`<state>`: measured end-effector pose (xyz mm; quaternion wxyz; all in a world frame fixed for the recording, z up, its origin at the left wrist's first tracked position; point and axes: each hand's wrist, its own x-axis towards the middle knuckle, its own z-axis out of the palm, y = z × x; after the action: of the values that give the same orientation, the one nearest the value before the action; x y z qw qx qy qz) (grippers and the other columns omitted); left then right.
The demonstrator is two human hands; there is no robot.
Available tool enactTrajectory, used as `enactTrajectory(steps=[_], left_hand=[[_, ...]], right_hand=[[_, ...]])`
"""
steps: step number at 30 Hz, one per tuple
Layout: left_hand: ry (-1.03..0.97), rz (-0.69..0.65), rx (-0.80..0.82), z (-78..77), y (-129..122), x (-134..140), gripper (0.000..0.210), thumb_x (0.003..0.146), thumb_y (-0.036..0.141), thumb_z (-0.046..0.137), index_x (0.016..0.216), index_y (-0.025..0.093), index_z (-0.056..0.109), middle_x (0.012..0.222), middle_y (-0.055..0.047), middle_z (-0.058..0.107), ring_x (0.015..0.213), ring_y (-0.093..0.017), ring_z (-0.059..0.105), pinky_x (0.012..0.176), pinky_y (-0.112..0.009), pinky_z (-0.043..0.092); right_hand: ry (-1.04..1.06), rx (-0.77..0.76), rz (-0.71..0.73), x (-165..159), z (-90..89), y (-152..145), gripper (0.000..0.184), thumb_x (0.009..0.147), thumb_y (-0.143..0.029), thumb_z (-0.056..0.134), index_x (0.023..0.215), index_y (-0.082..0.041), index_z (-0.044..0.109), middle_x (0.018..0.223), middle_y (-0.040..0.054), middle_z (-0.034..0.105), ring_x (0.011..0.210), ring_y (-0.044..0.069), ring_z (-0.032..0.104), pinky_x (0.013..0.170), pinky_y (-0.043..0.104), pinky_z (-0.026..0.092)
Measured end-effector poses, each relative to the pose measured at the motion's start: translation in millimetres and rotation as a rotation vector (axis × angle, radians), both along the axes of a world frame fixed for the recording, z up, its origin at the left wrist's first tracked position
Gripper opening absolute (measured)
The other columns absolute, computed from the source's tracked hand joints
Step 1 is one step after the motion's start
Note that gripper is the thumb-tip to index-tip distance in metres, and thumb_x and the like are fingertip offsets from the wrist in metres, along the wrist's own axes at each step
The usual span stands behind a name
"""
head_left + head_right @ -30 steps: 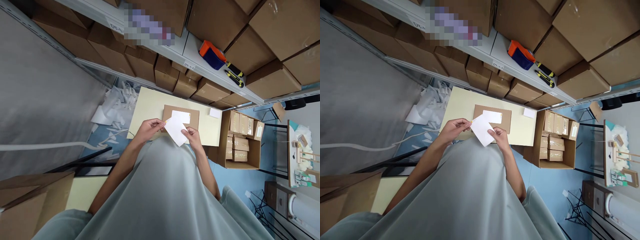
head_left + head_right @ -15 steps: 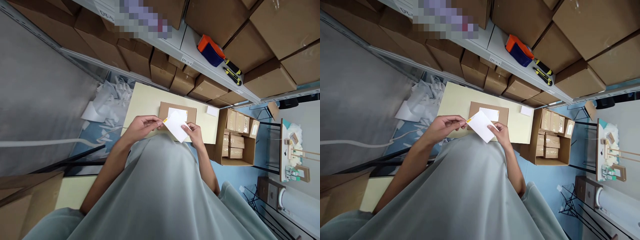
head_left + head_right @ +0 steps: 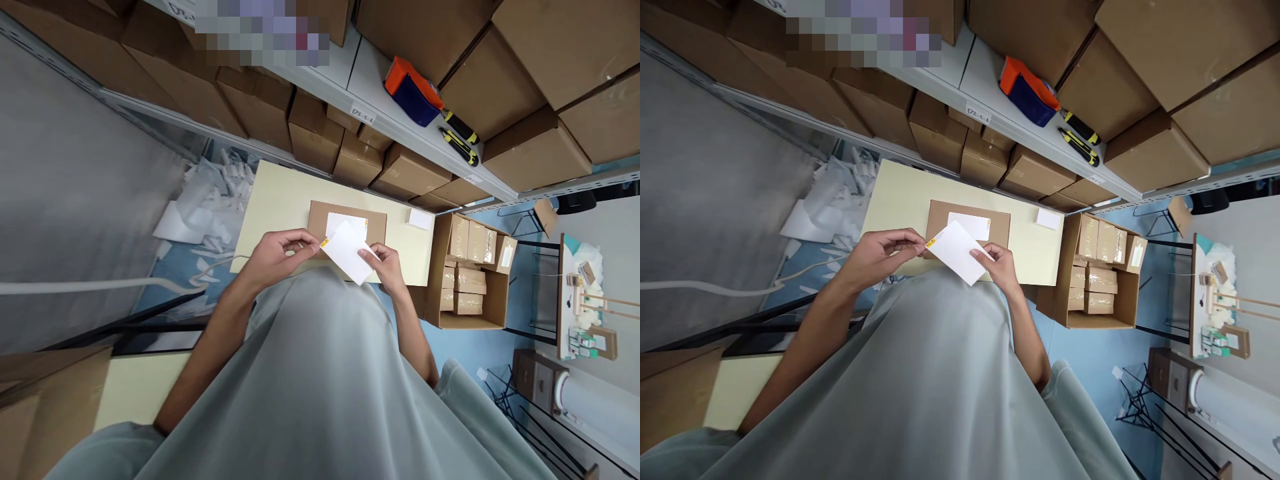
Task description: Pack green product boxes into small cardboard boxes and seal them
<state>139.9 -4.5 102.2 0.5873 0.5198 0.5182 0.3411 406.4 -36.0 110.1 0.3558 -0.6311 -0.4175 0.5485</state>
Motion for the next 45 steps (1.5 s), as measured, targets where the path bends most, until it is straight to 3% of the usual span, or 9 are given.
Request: enactTrajectory(steps=[5, 10, 13, 16, 19, 22, 27, 34, 45], left_hand=[[-0.016, 0.001, -0.007, 0.6, 0.5, 5.7, 0.043, 0.078, 0.064, 0.085, 0.077, 0.022, 0.078, 0.085, -0.009, 0.079, 0.081, -0.024, 0.070, 0.078, -0.032, 0.059], [-0.041, -0.032, -0.013, 0.3, -1.5, 11.6, 0.036, 0.078, 0.057, 0.084, 0.073, 0.022, 0.077, 0.083, -0.009, 0.077, 0.081, -0.024, 0.070, 0.077, -0.033, 0.059], [-0.057, -0.046, -0.011, 0.2, -4.3, 19.5, 0.036, 0.079, 0.058, 0.083, 0.074, 0.023, 0.077, 0.082, -0.007, 0.076, 0.080, -0.023, 0.069, 0.078, -0.033, 0.059], [-0.059, -0.022, 0.005, -1.5, -8.3, 29.8, 0.035, 0.081, 0.058, 0.081, 0.077, 0.023, 0.076, 0.083, -0.007, 0.076, 0.081, -0.023, 0.069, 0.078, -0.034, 0.059], [-0.041, 0.019, 0.034, -5.8, -12.2, 38.6, 0.032, 0.083, 0.054, 0.079, 0.080, 0.023, 0.076, 0.086, -0.006, 0.077, 0.082, -0.022, 0.069, 0.080, -0.034, 0.059], [0.010, 0.011, 0.073, -9.4, -14.6, 44.6, 0.028, 0.085, 0.050, 0.077, 0.082, 0.023, 0.078, 0.085, -0.005, 0.077, 0.079, -0.020, 0.067, 0.077, -0.032, 0.057], [0.034, -0.050, 0.125, -8.1, -15.6, 54.5, 0.023, 0.086, 0.044, 0.073, 0.082, 0.023, 0.080, 0.083, -0.004, 0.077, 0.071, -0.017, 0.061, 0.067, -0.029, 0.051], [0.032, -0.188, 0.158, -5.3, -11.1, 69.7, 0.020, 0.090, 0.040, 0.070, 0.084, 0.023, 0.080, 0.086, -0.004, 0.079, 0.074, -0.017, 0.065, 0.070, -0.030, 0.054], [-0.007, -0.383, 0.229, -2.4, -1.3, 98.1, 0.019, 0.094, 0.038, 0.068, 0.086, 0.023, 0.075, 0.086, -0.003, 0.076, 0.077, -0.018, 0.068, 0.074, -0.031, 0.056]], right_hand=[[0.009, -0.001, 0.013, 8.7, -3.8, -2.1, 0.059, 0.075, -0.076, 0.090, 0.069, -0.023, 0.065, 0.071, -0.0007, 0.065, 0.068, 0.016, 0.055, 0.066, 0.030, 0.045], [-0.061, 0.015, 0.057, 11.7, -21.4, 2.4, 0.055, 0.082, -0.075, 0.084, 0.076, -0.022, 0.070, 0.078, 0.0014, 0.070, 0.075, 0.018, 0.063, 0.070, 0.031, 0.051], [-0.226, 0.146, 0.056, 4.5, -28.8, 8.6, 0.046, 0.092, -0.067, 0.081, 0.095, -0.022, 0.077, 0.102, 0.0075, 0.079, 0.097, 0.024, 0.072, 0.089, 0.036, 0.059], [-0.427, 0.331, 0.066, -6.7, -21.6, 9.4, 0.033, 0.103, -0.052, 0.074, 0.118, -0.023, 0.079, 0.127, 0.0119, 0.078, 0.123, 0.026, 0.071, 0.106, 0.041, 0.058], [-0.398, 0.402, 0.185, -17.6, -4.0, 0.9, 0.027, 0.111, -0.045, 0.065, 0.115, -0.024, 0.082, 0.117, 0.0091, 0.080, 0.115, 0.023, 0.073, 0.098, 0.037, 0.061], [-0.357, 0.402, 0.243, -25.3, 9.7, -10.7, 0.028, 0.111, -0.047, 0.068, 0.105, -0.024, 0.083, 0.103, 0.0058, 0.080, 0.101, 0.020, 0.073, 0.088, 0.033, 0.061], [-0.451, 0.404, 0.172, -24.9, 12.2, -21.5, 0.021, 0.108, -0.040, 0.074, 0.098, -0.024, 0.082, 0.095, 0.0045, 0.080, 0.094, 0.020, 0.073, 0.086, 0.033, 0.060], [-0.477, 0.371, 0.082, -11.9, 9.1, -31.7, 0.006, 0.102, -0.030, 0.079, 0.098, -0.026, 0.081, 0.096, 0.0038, 0.080, 0.094, 0.021, 0.074, 0.084, 0.034, 0.061], [-0.547, 0.339, -0.098, 4.5, 9.1, -54.5, 0.012, 0.104, -0.027, 0.073, 0.093, -0.026, 0.078, 0.092, 0.0026, 0.078, 0.093, 0.021, 0.073, 0.087, 0.034, 0.059]])
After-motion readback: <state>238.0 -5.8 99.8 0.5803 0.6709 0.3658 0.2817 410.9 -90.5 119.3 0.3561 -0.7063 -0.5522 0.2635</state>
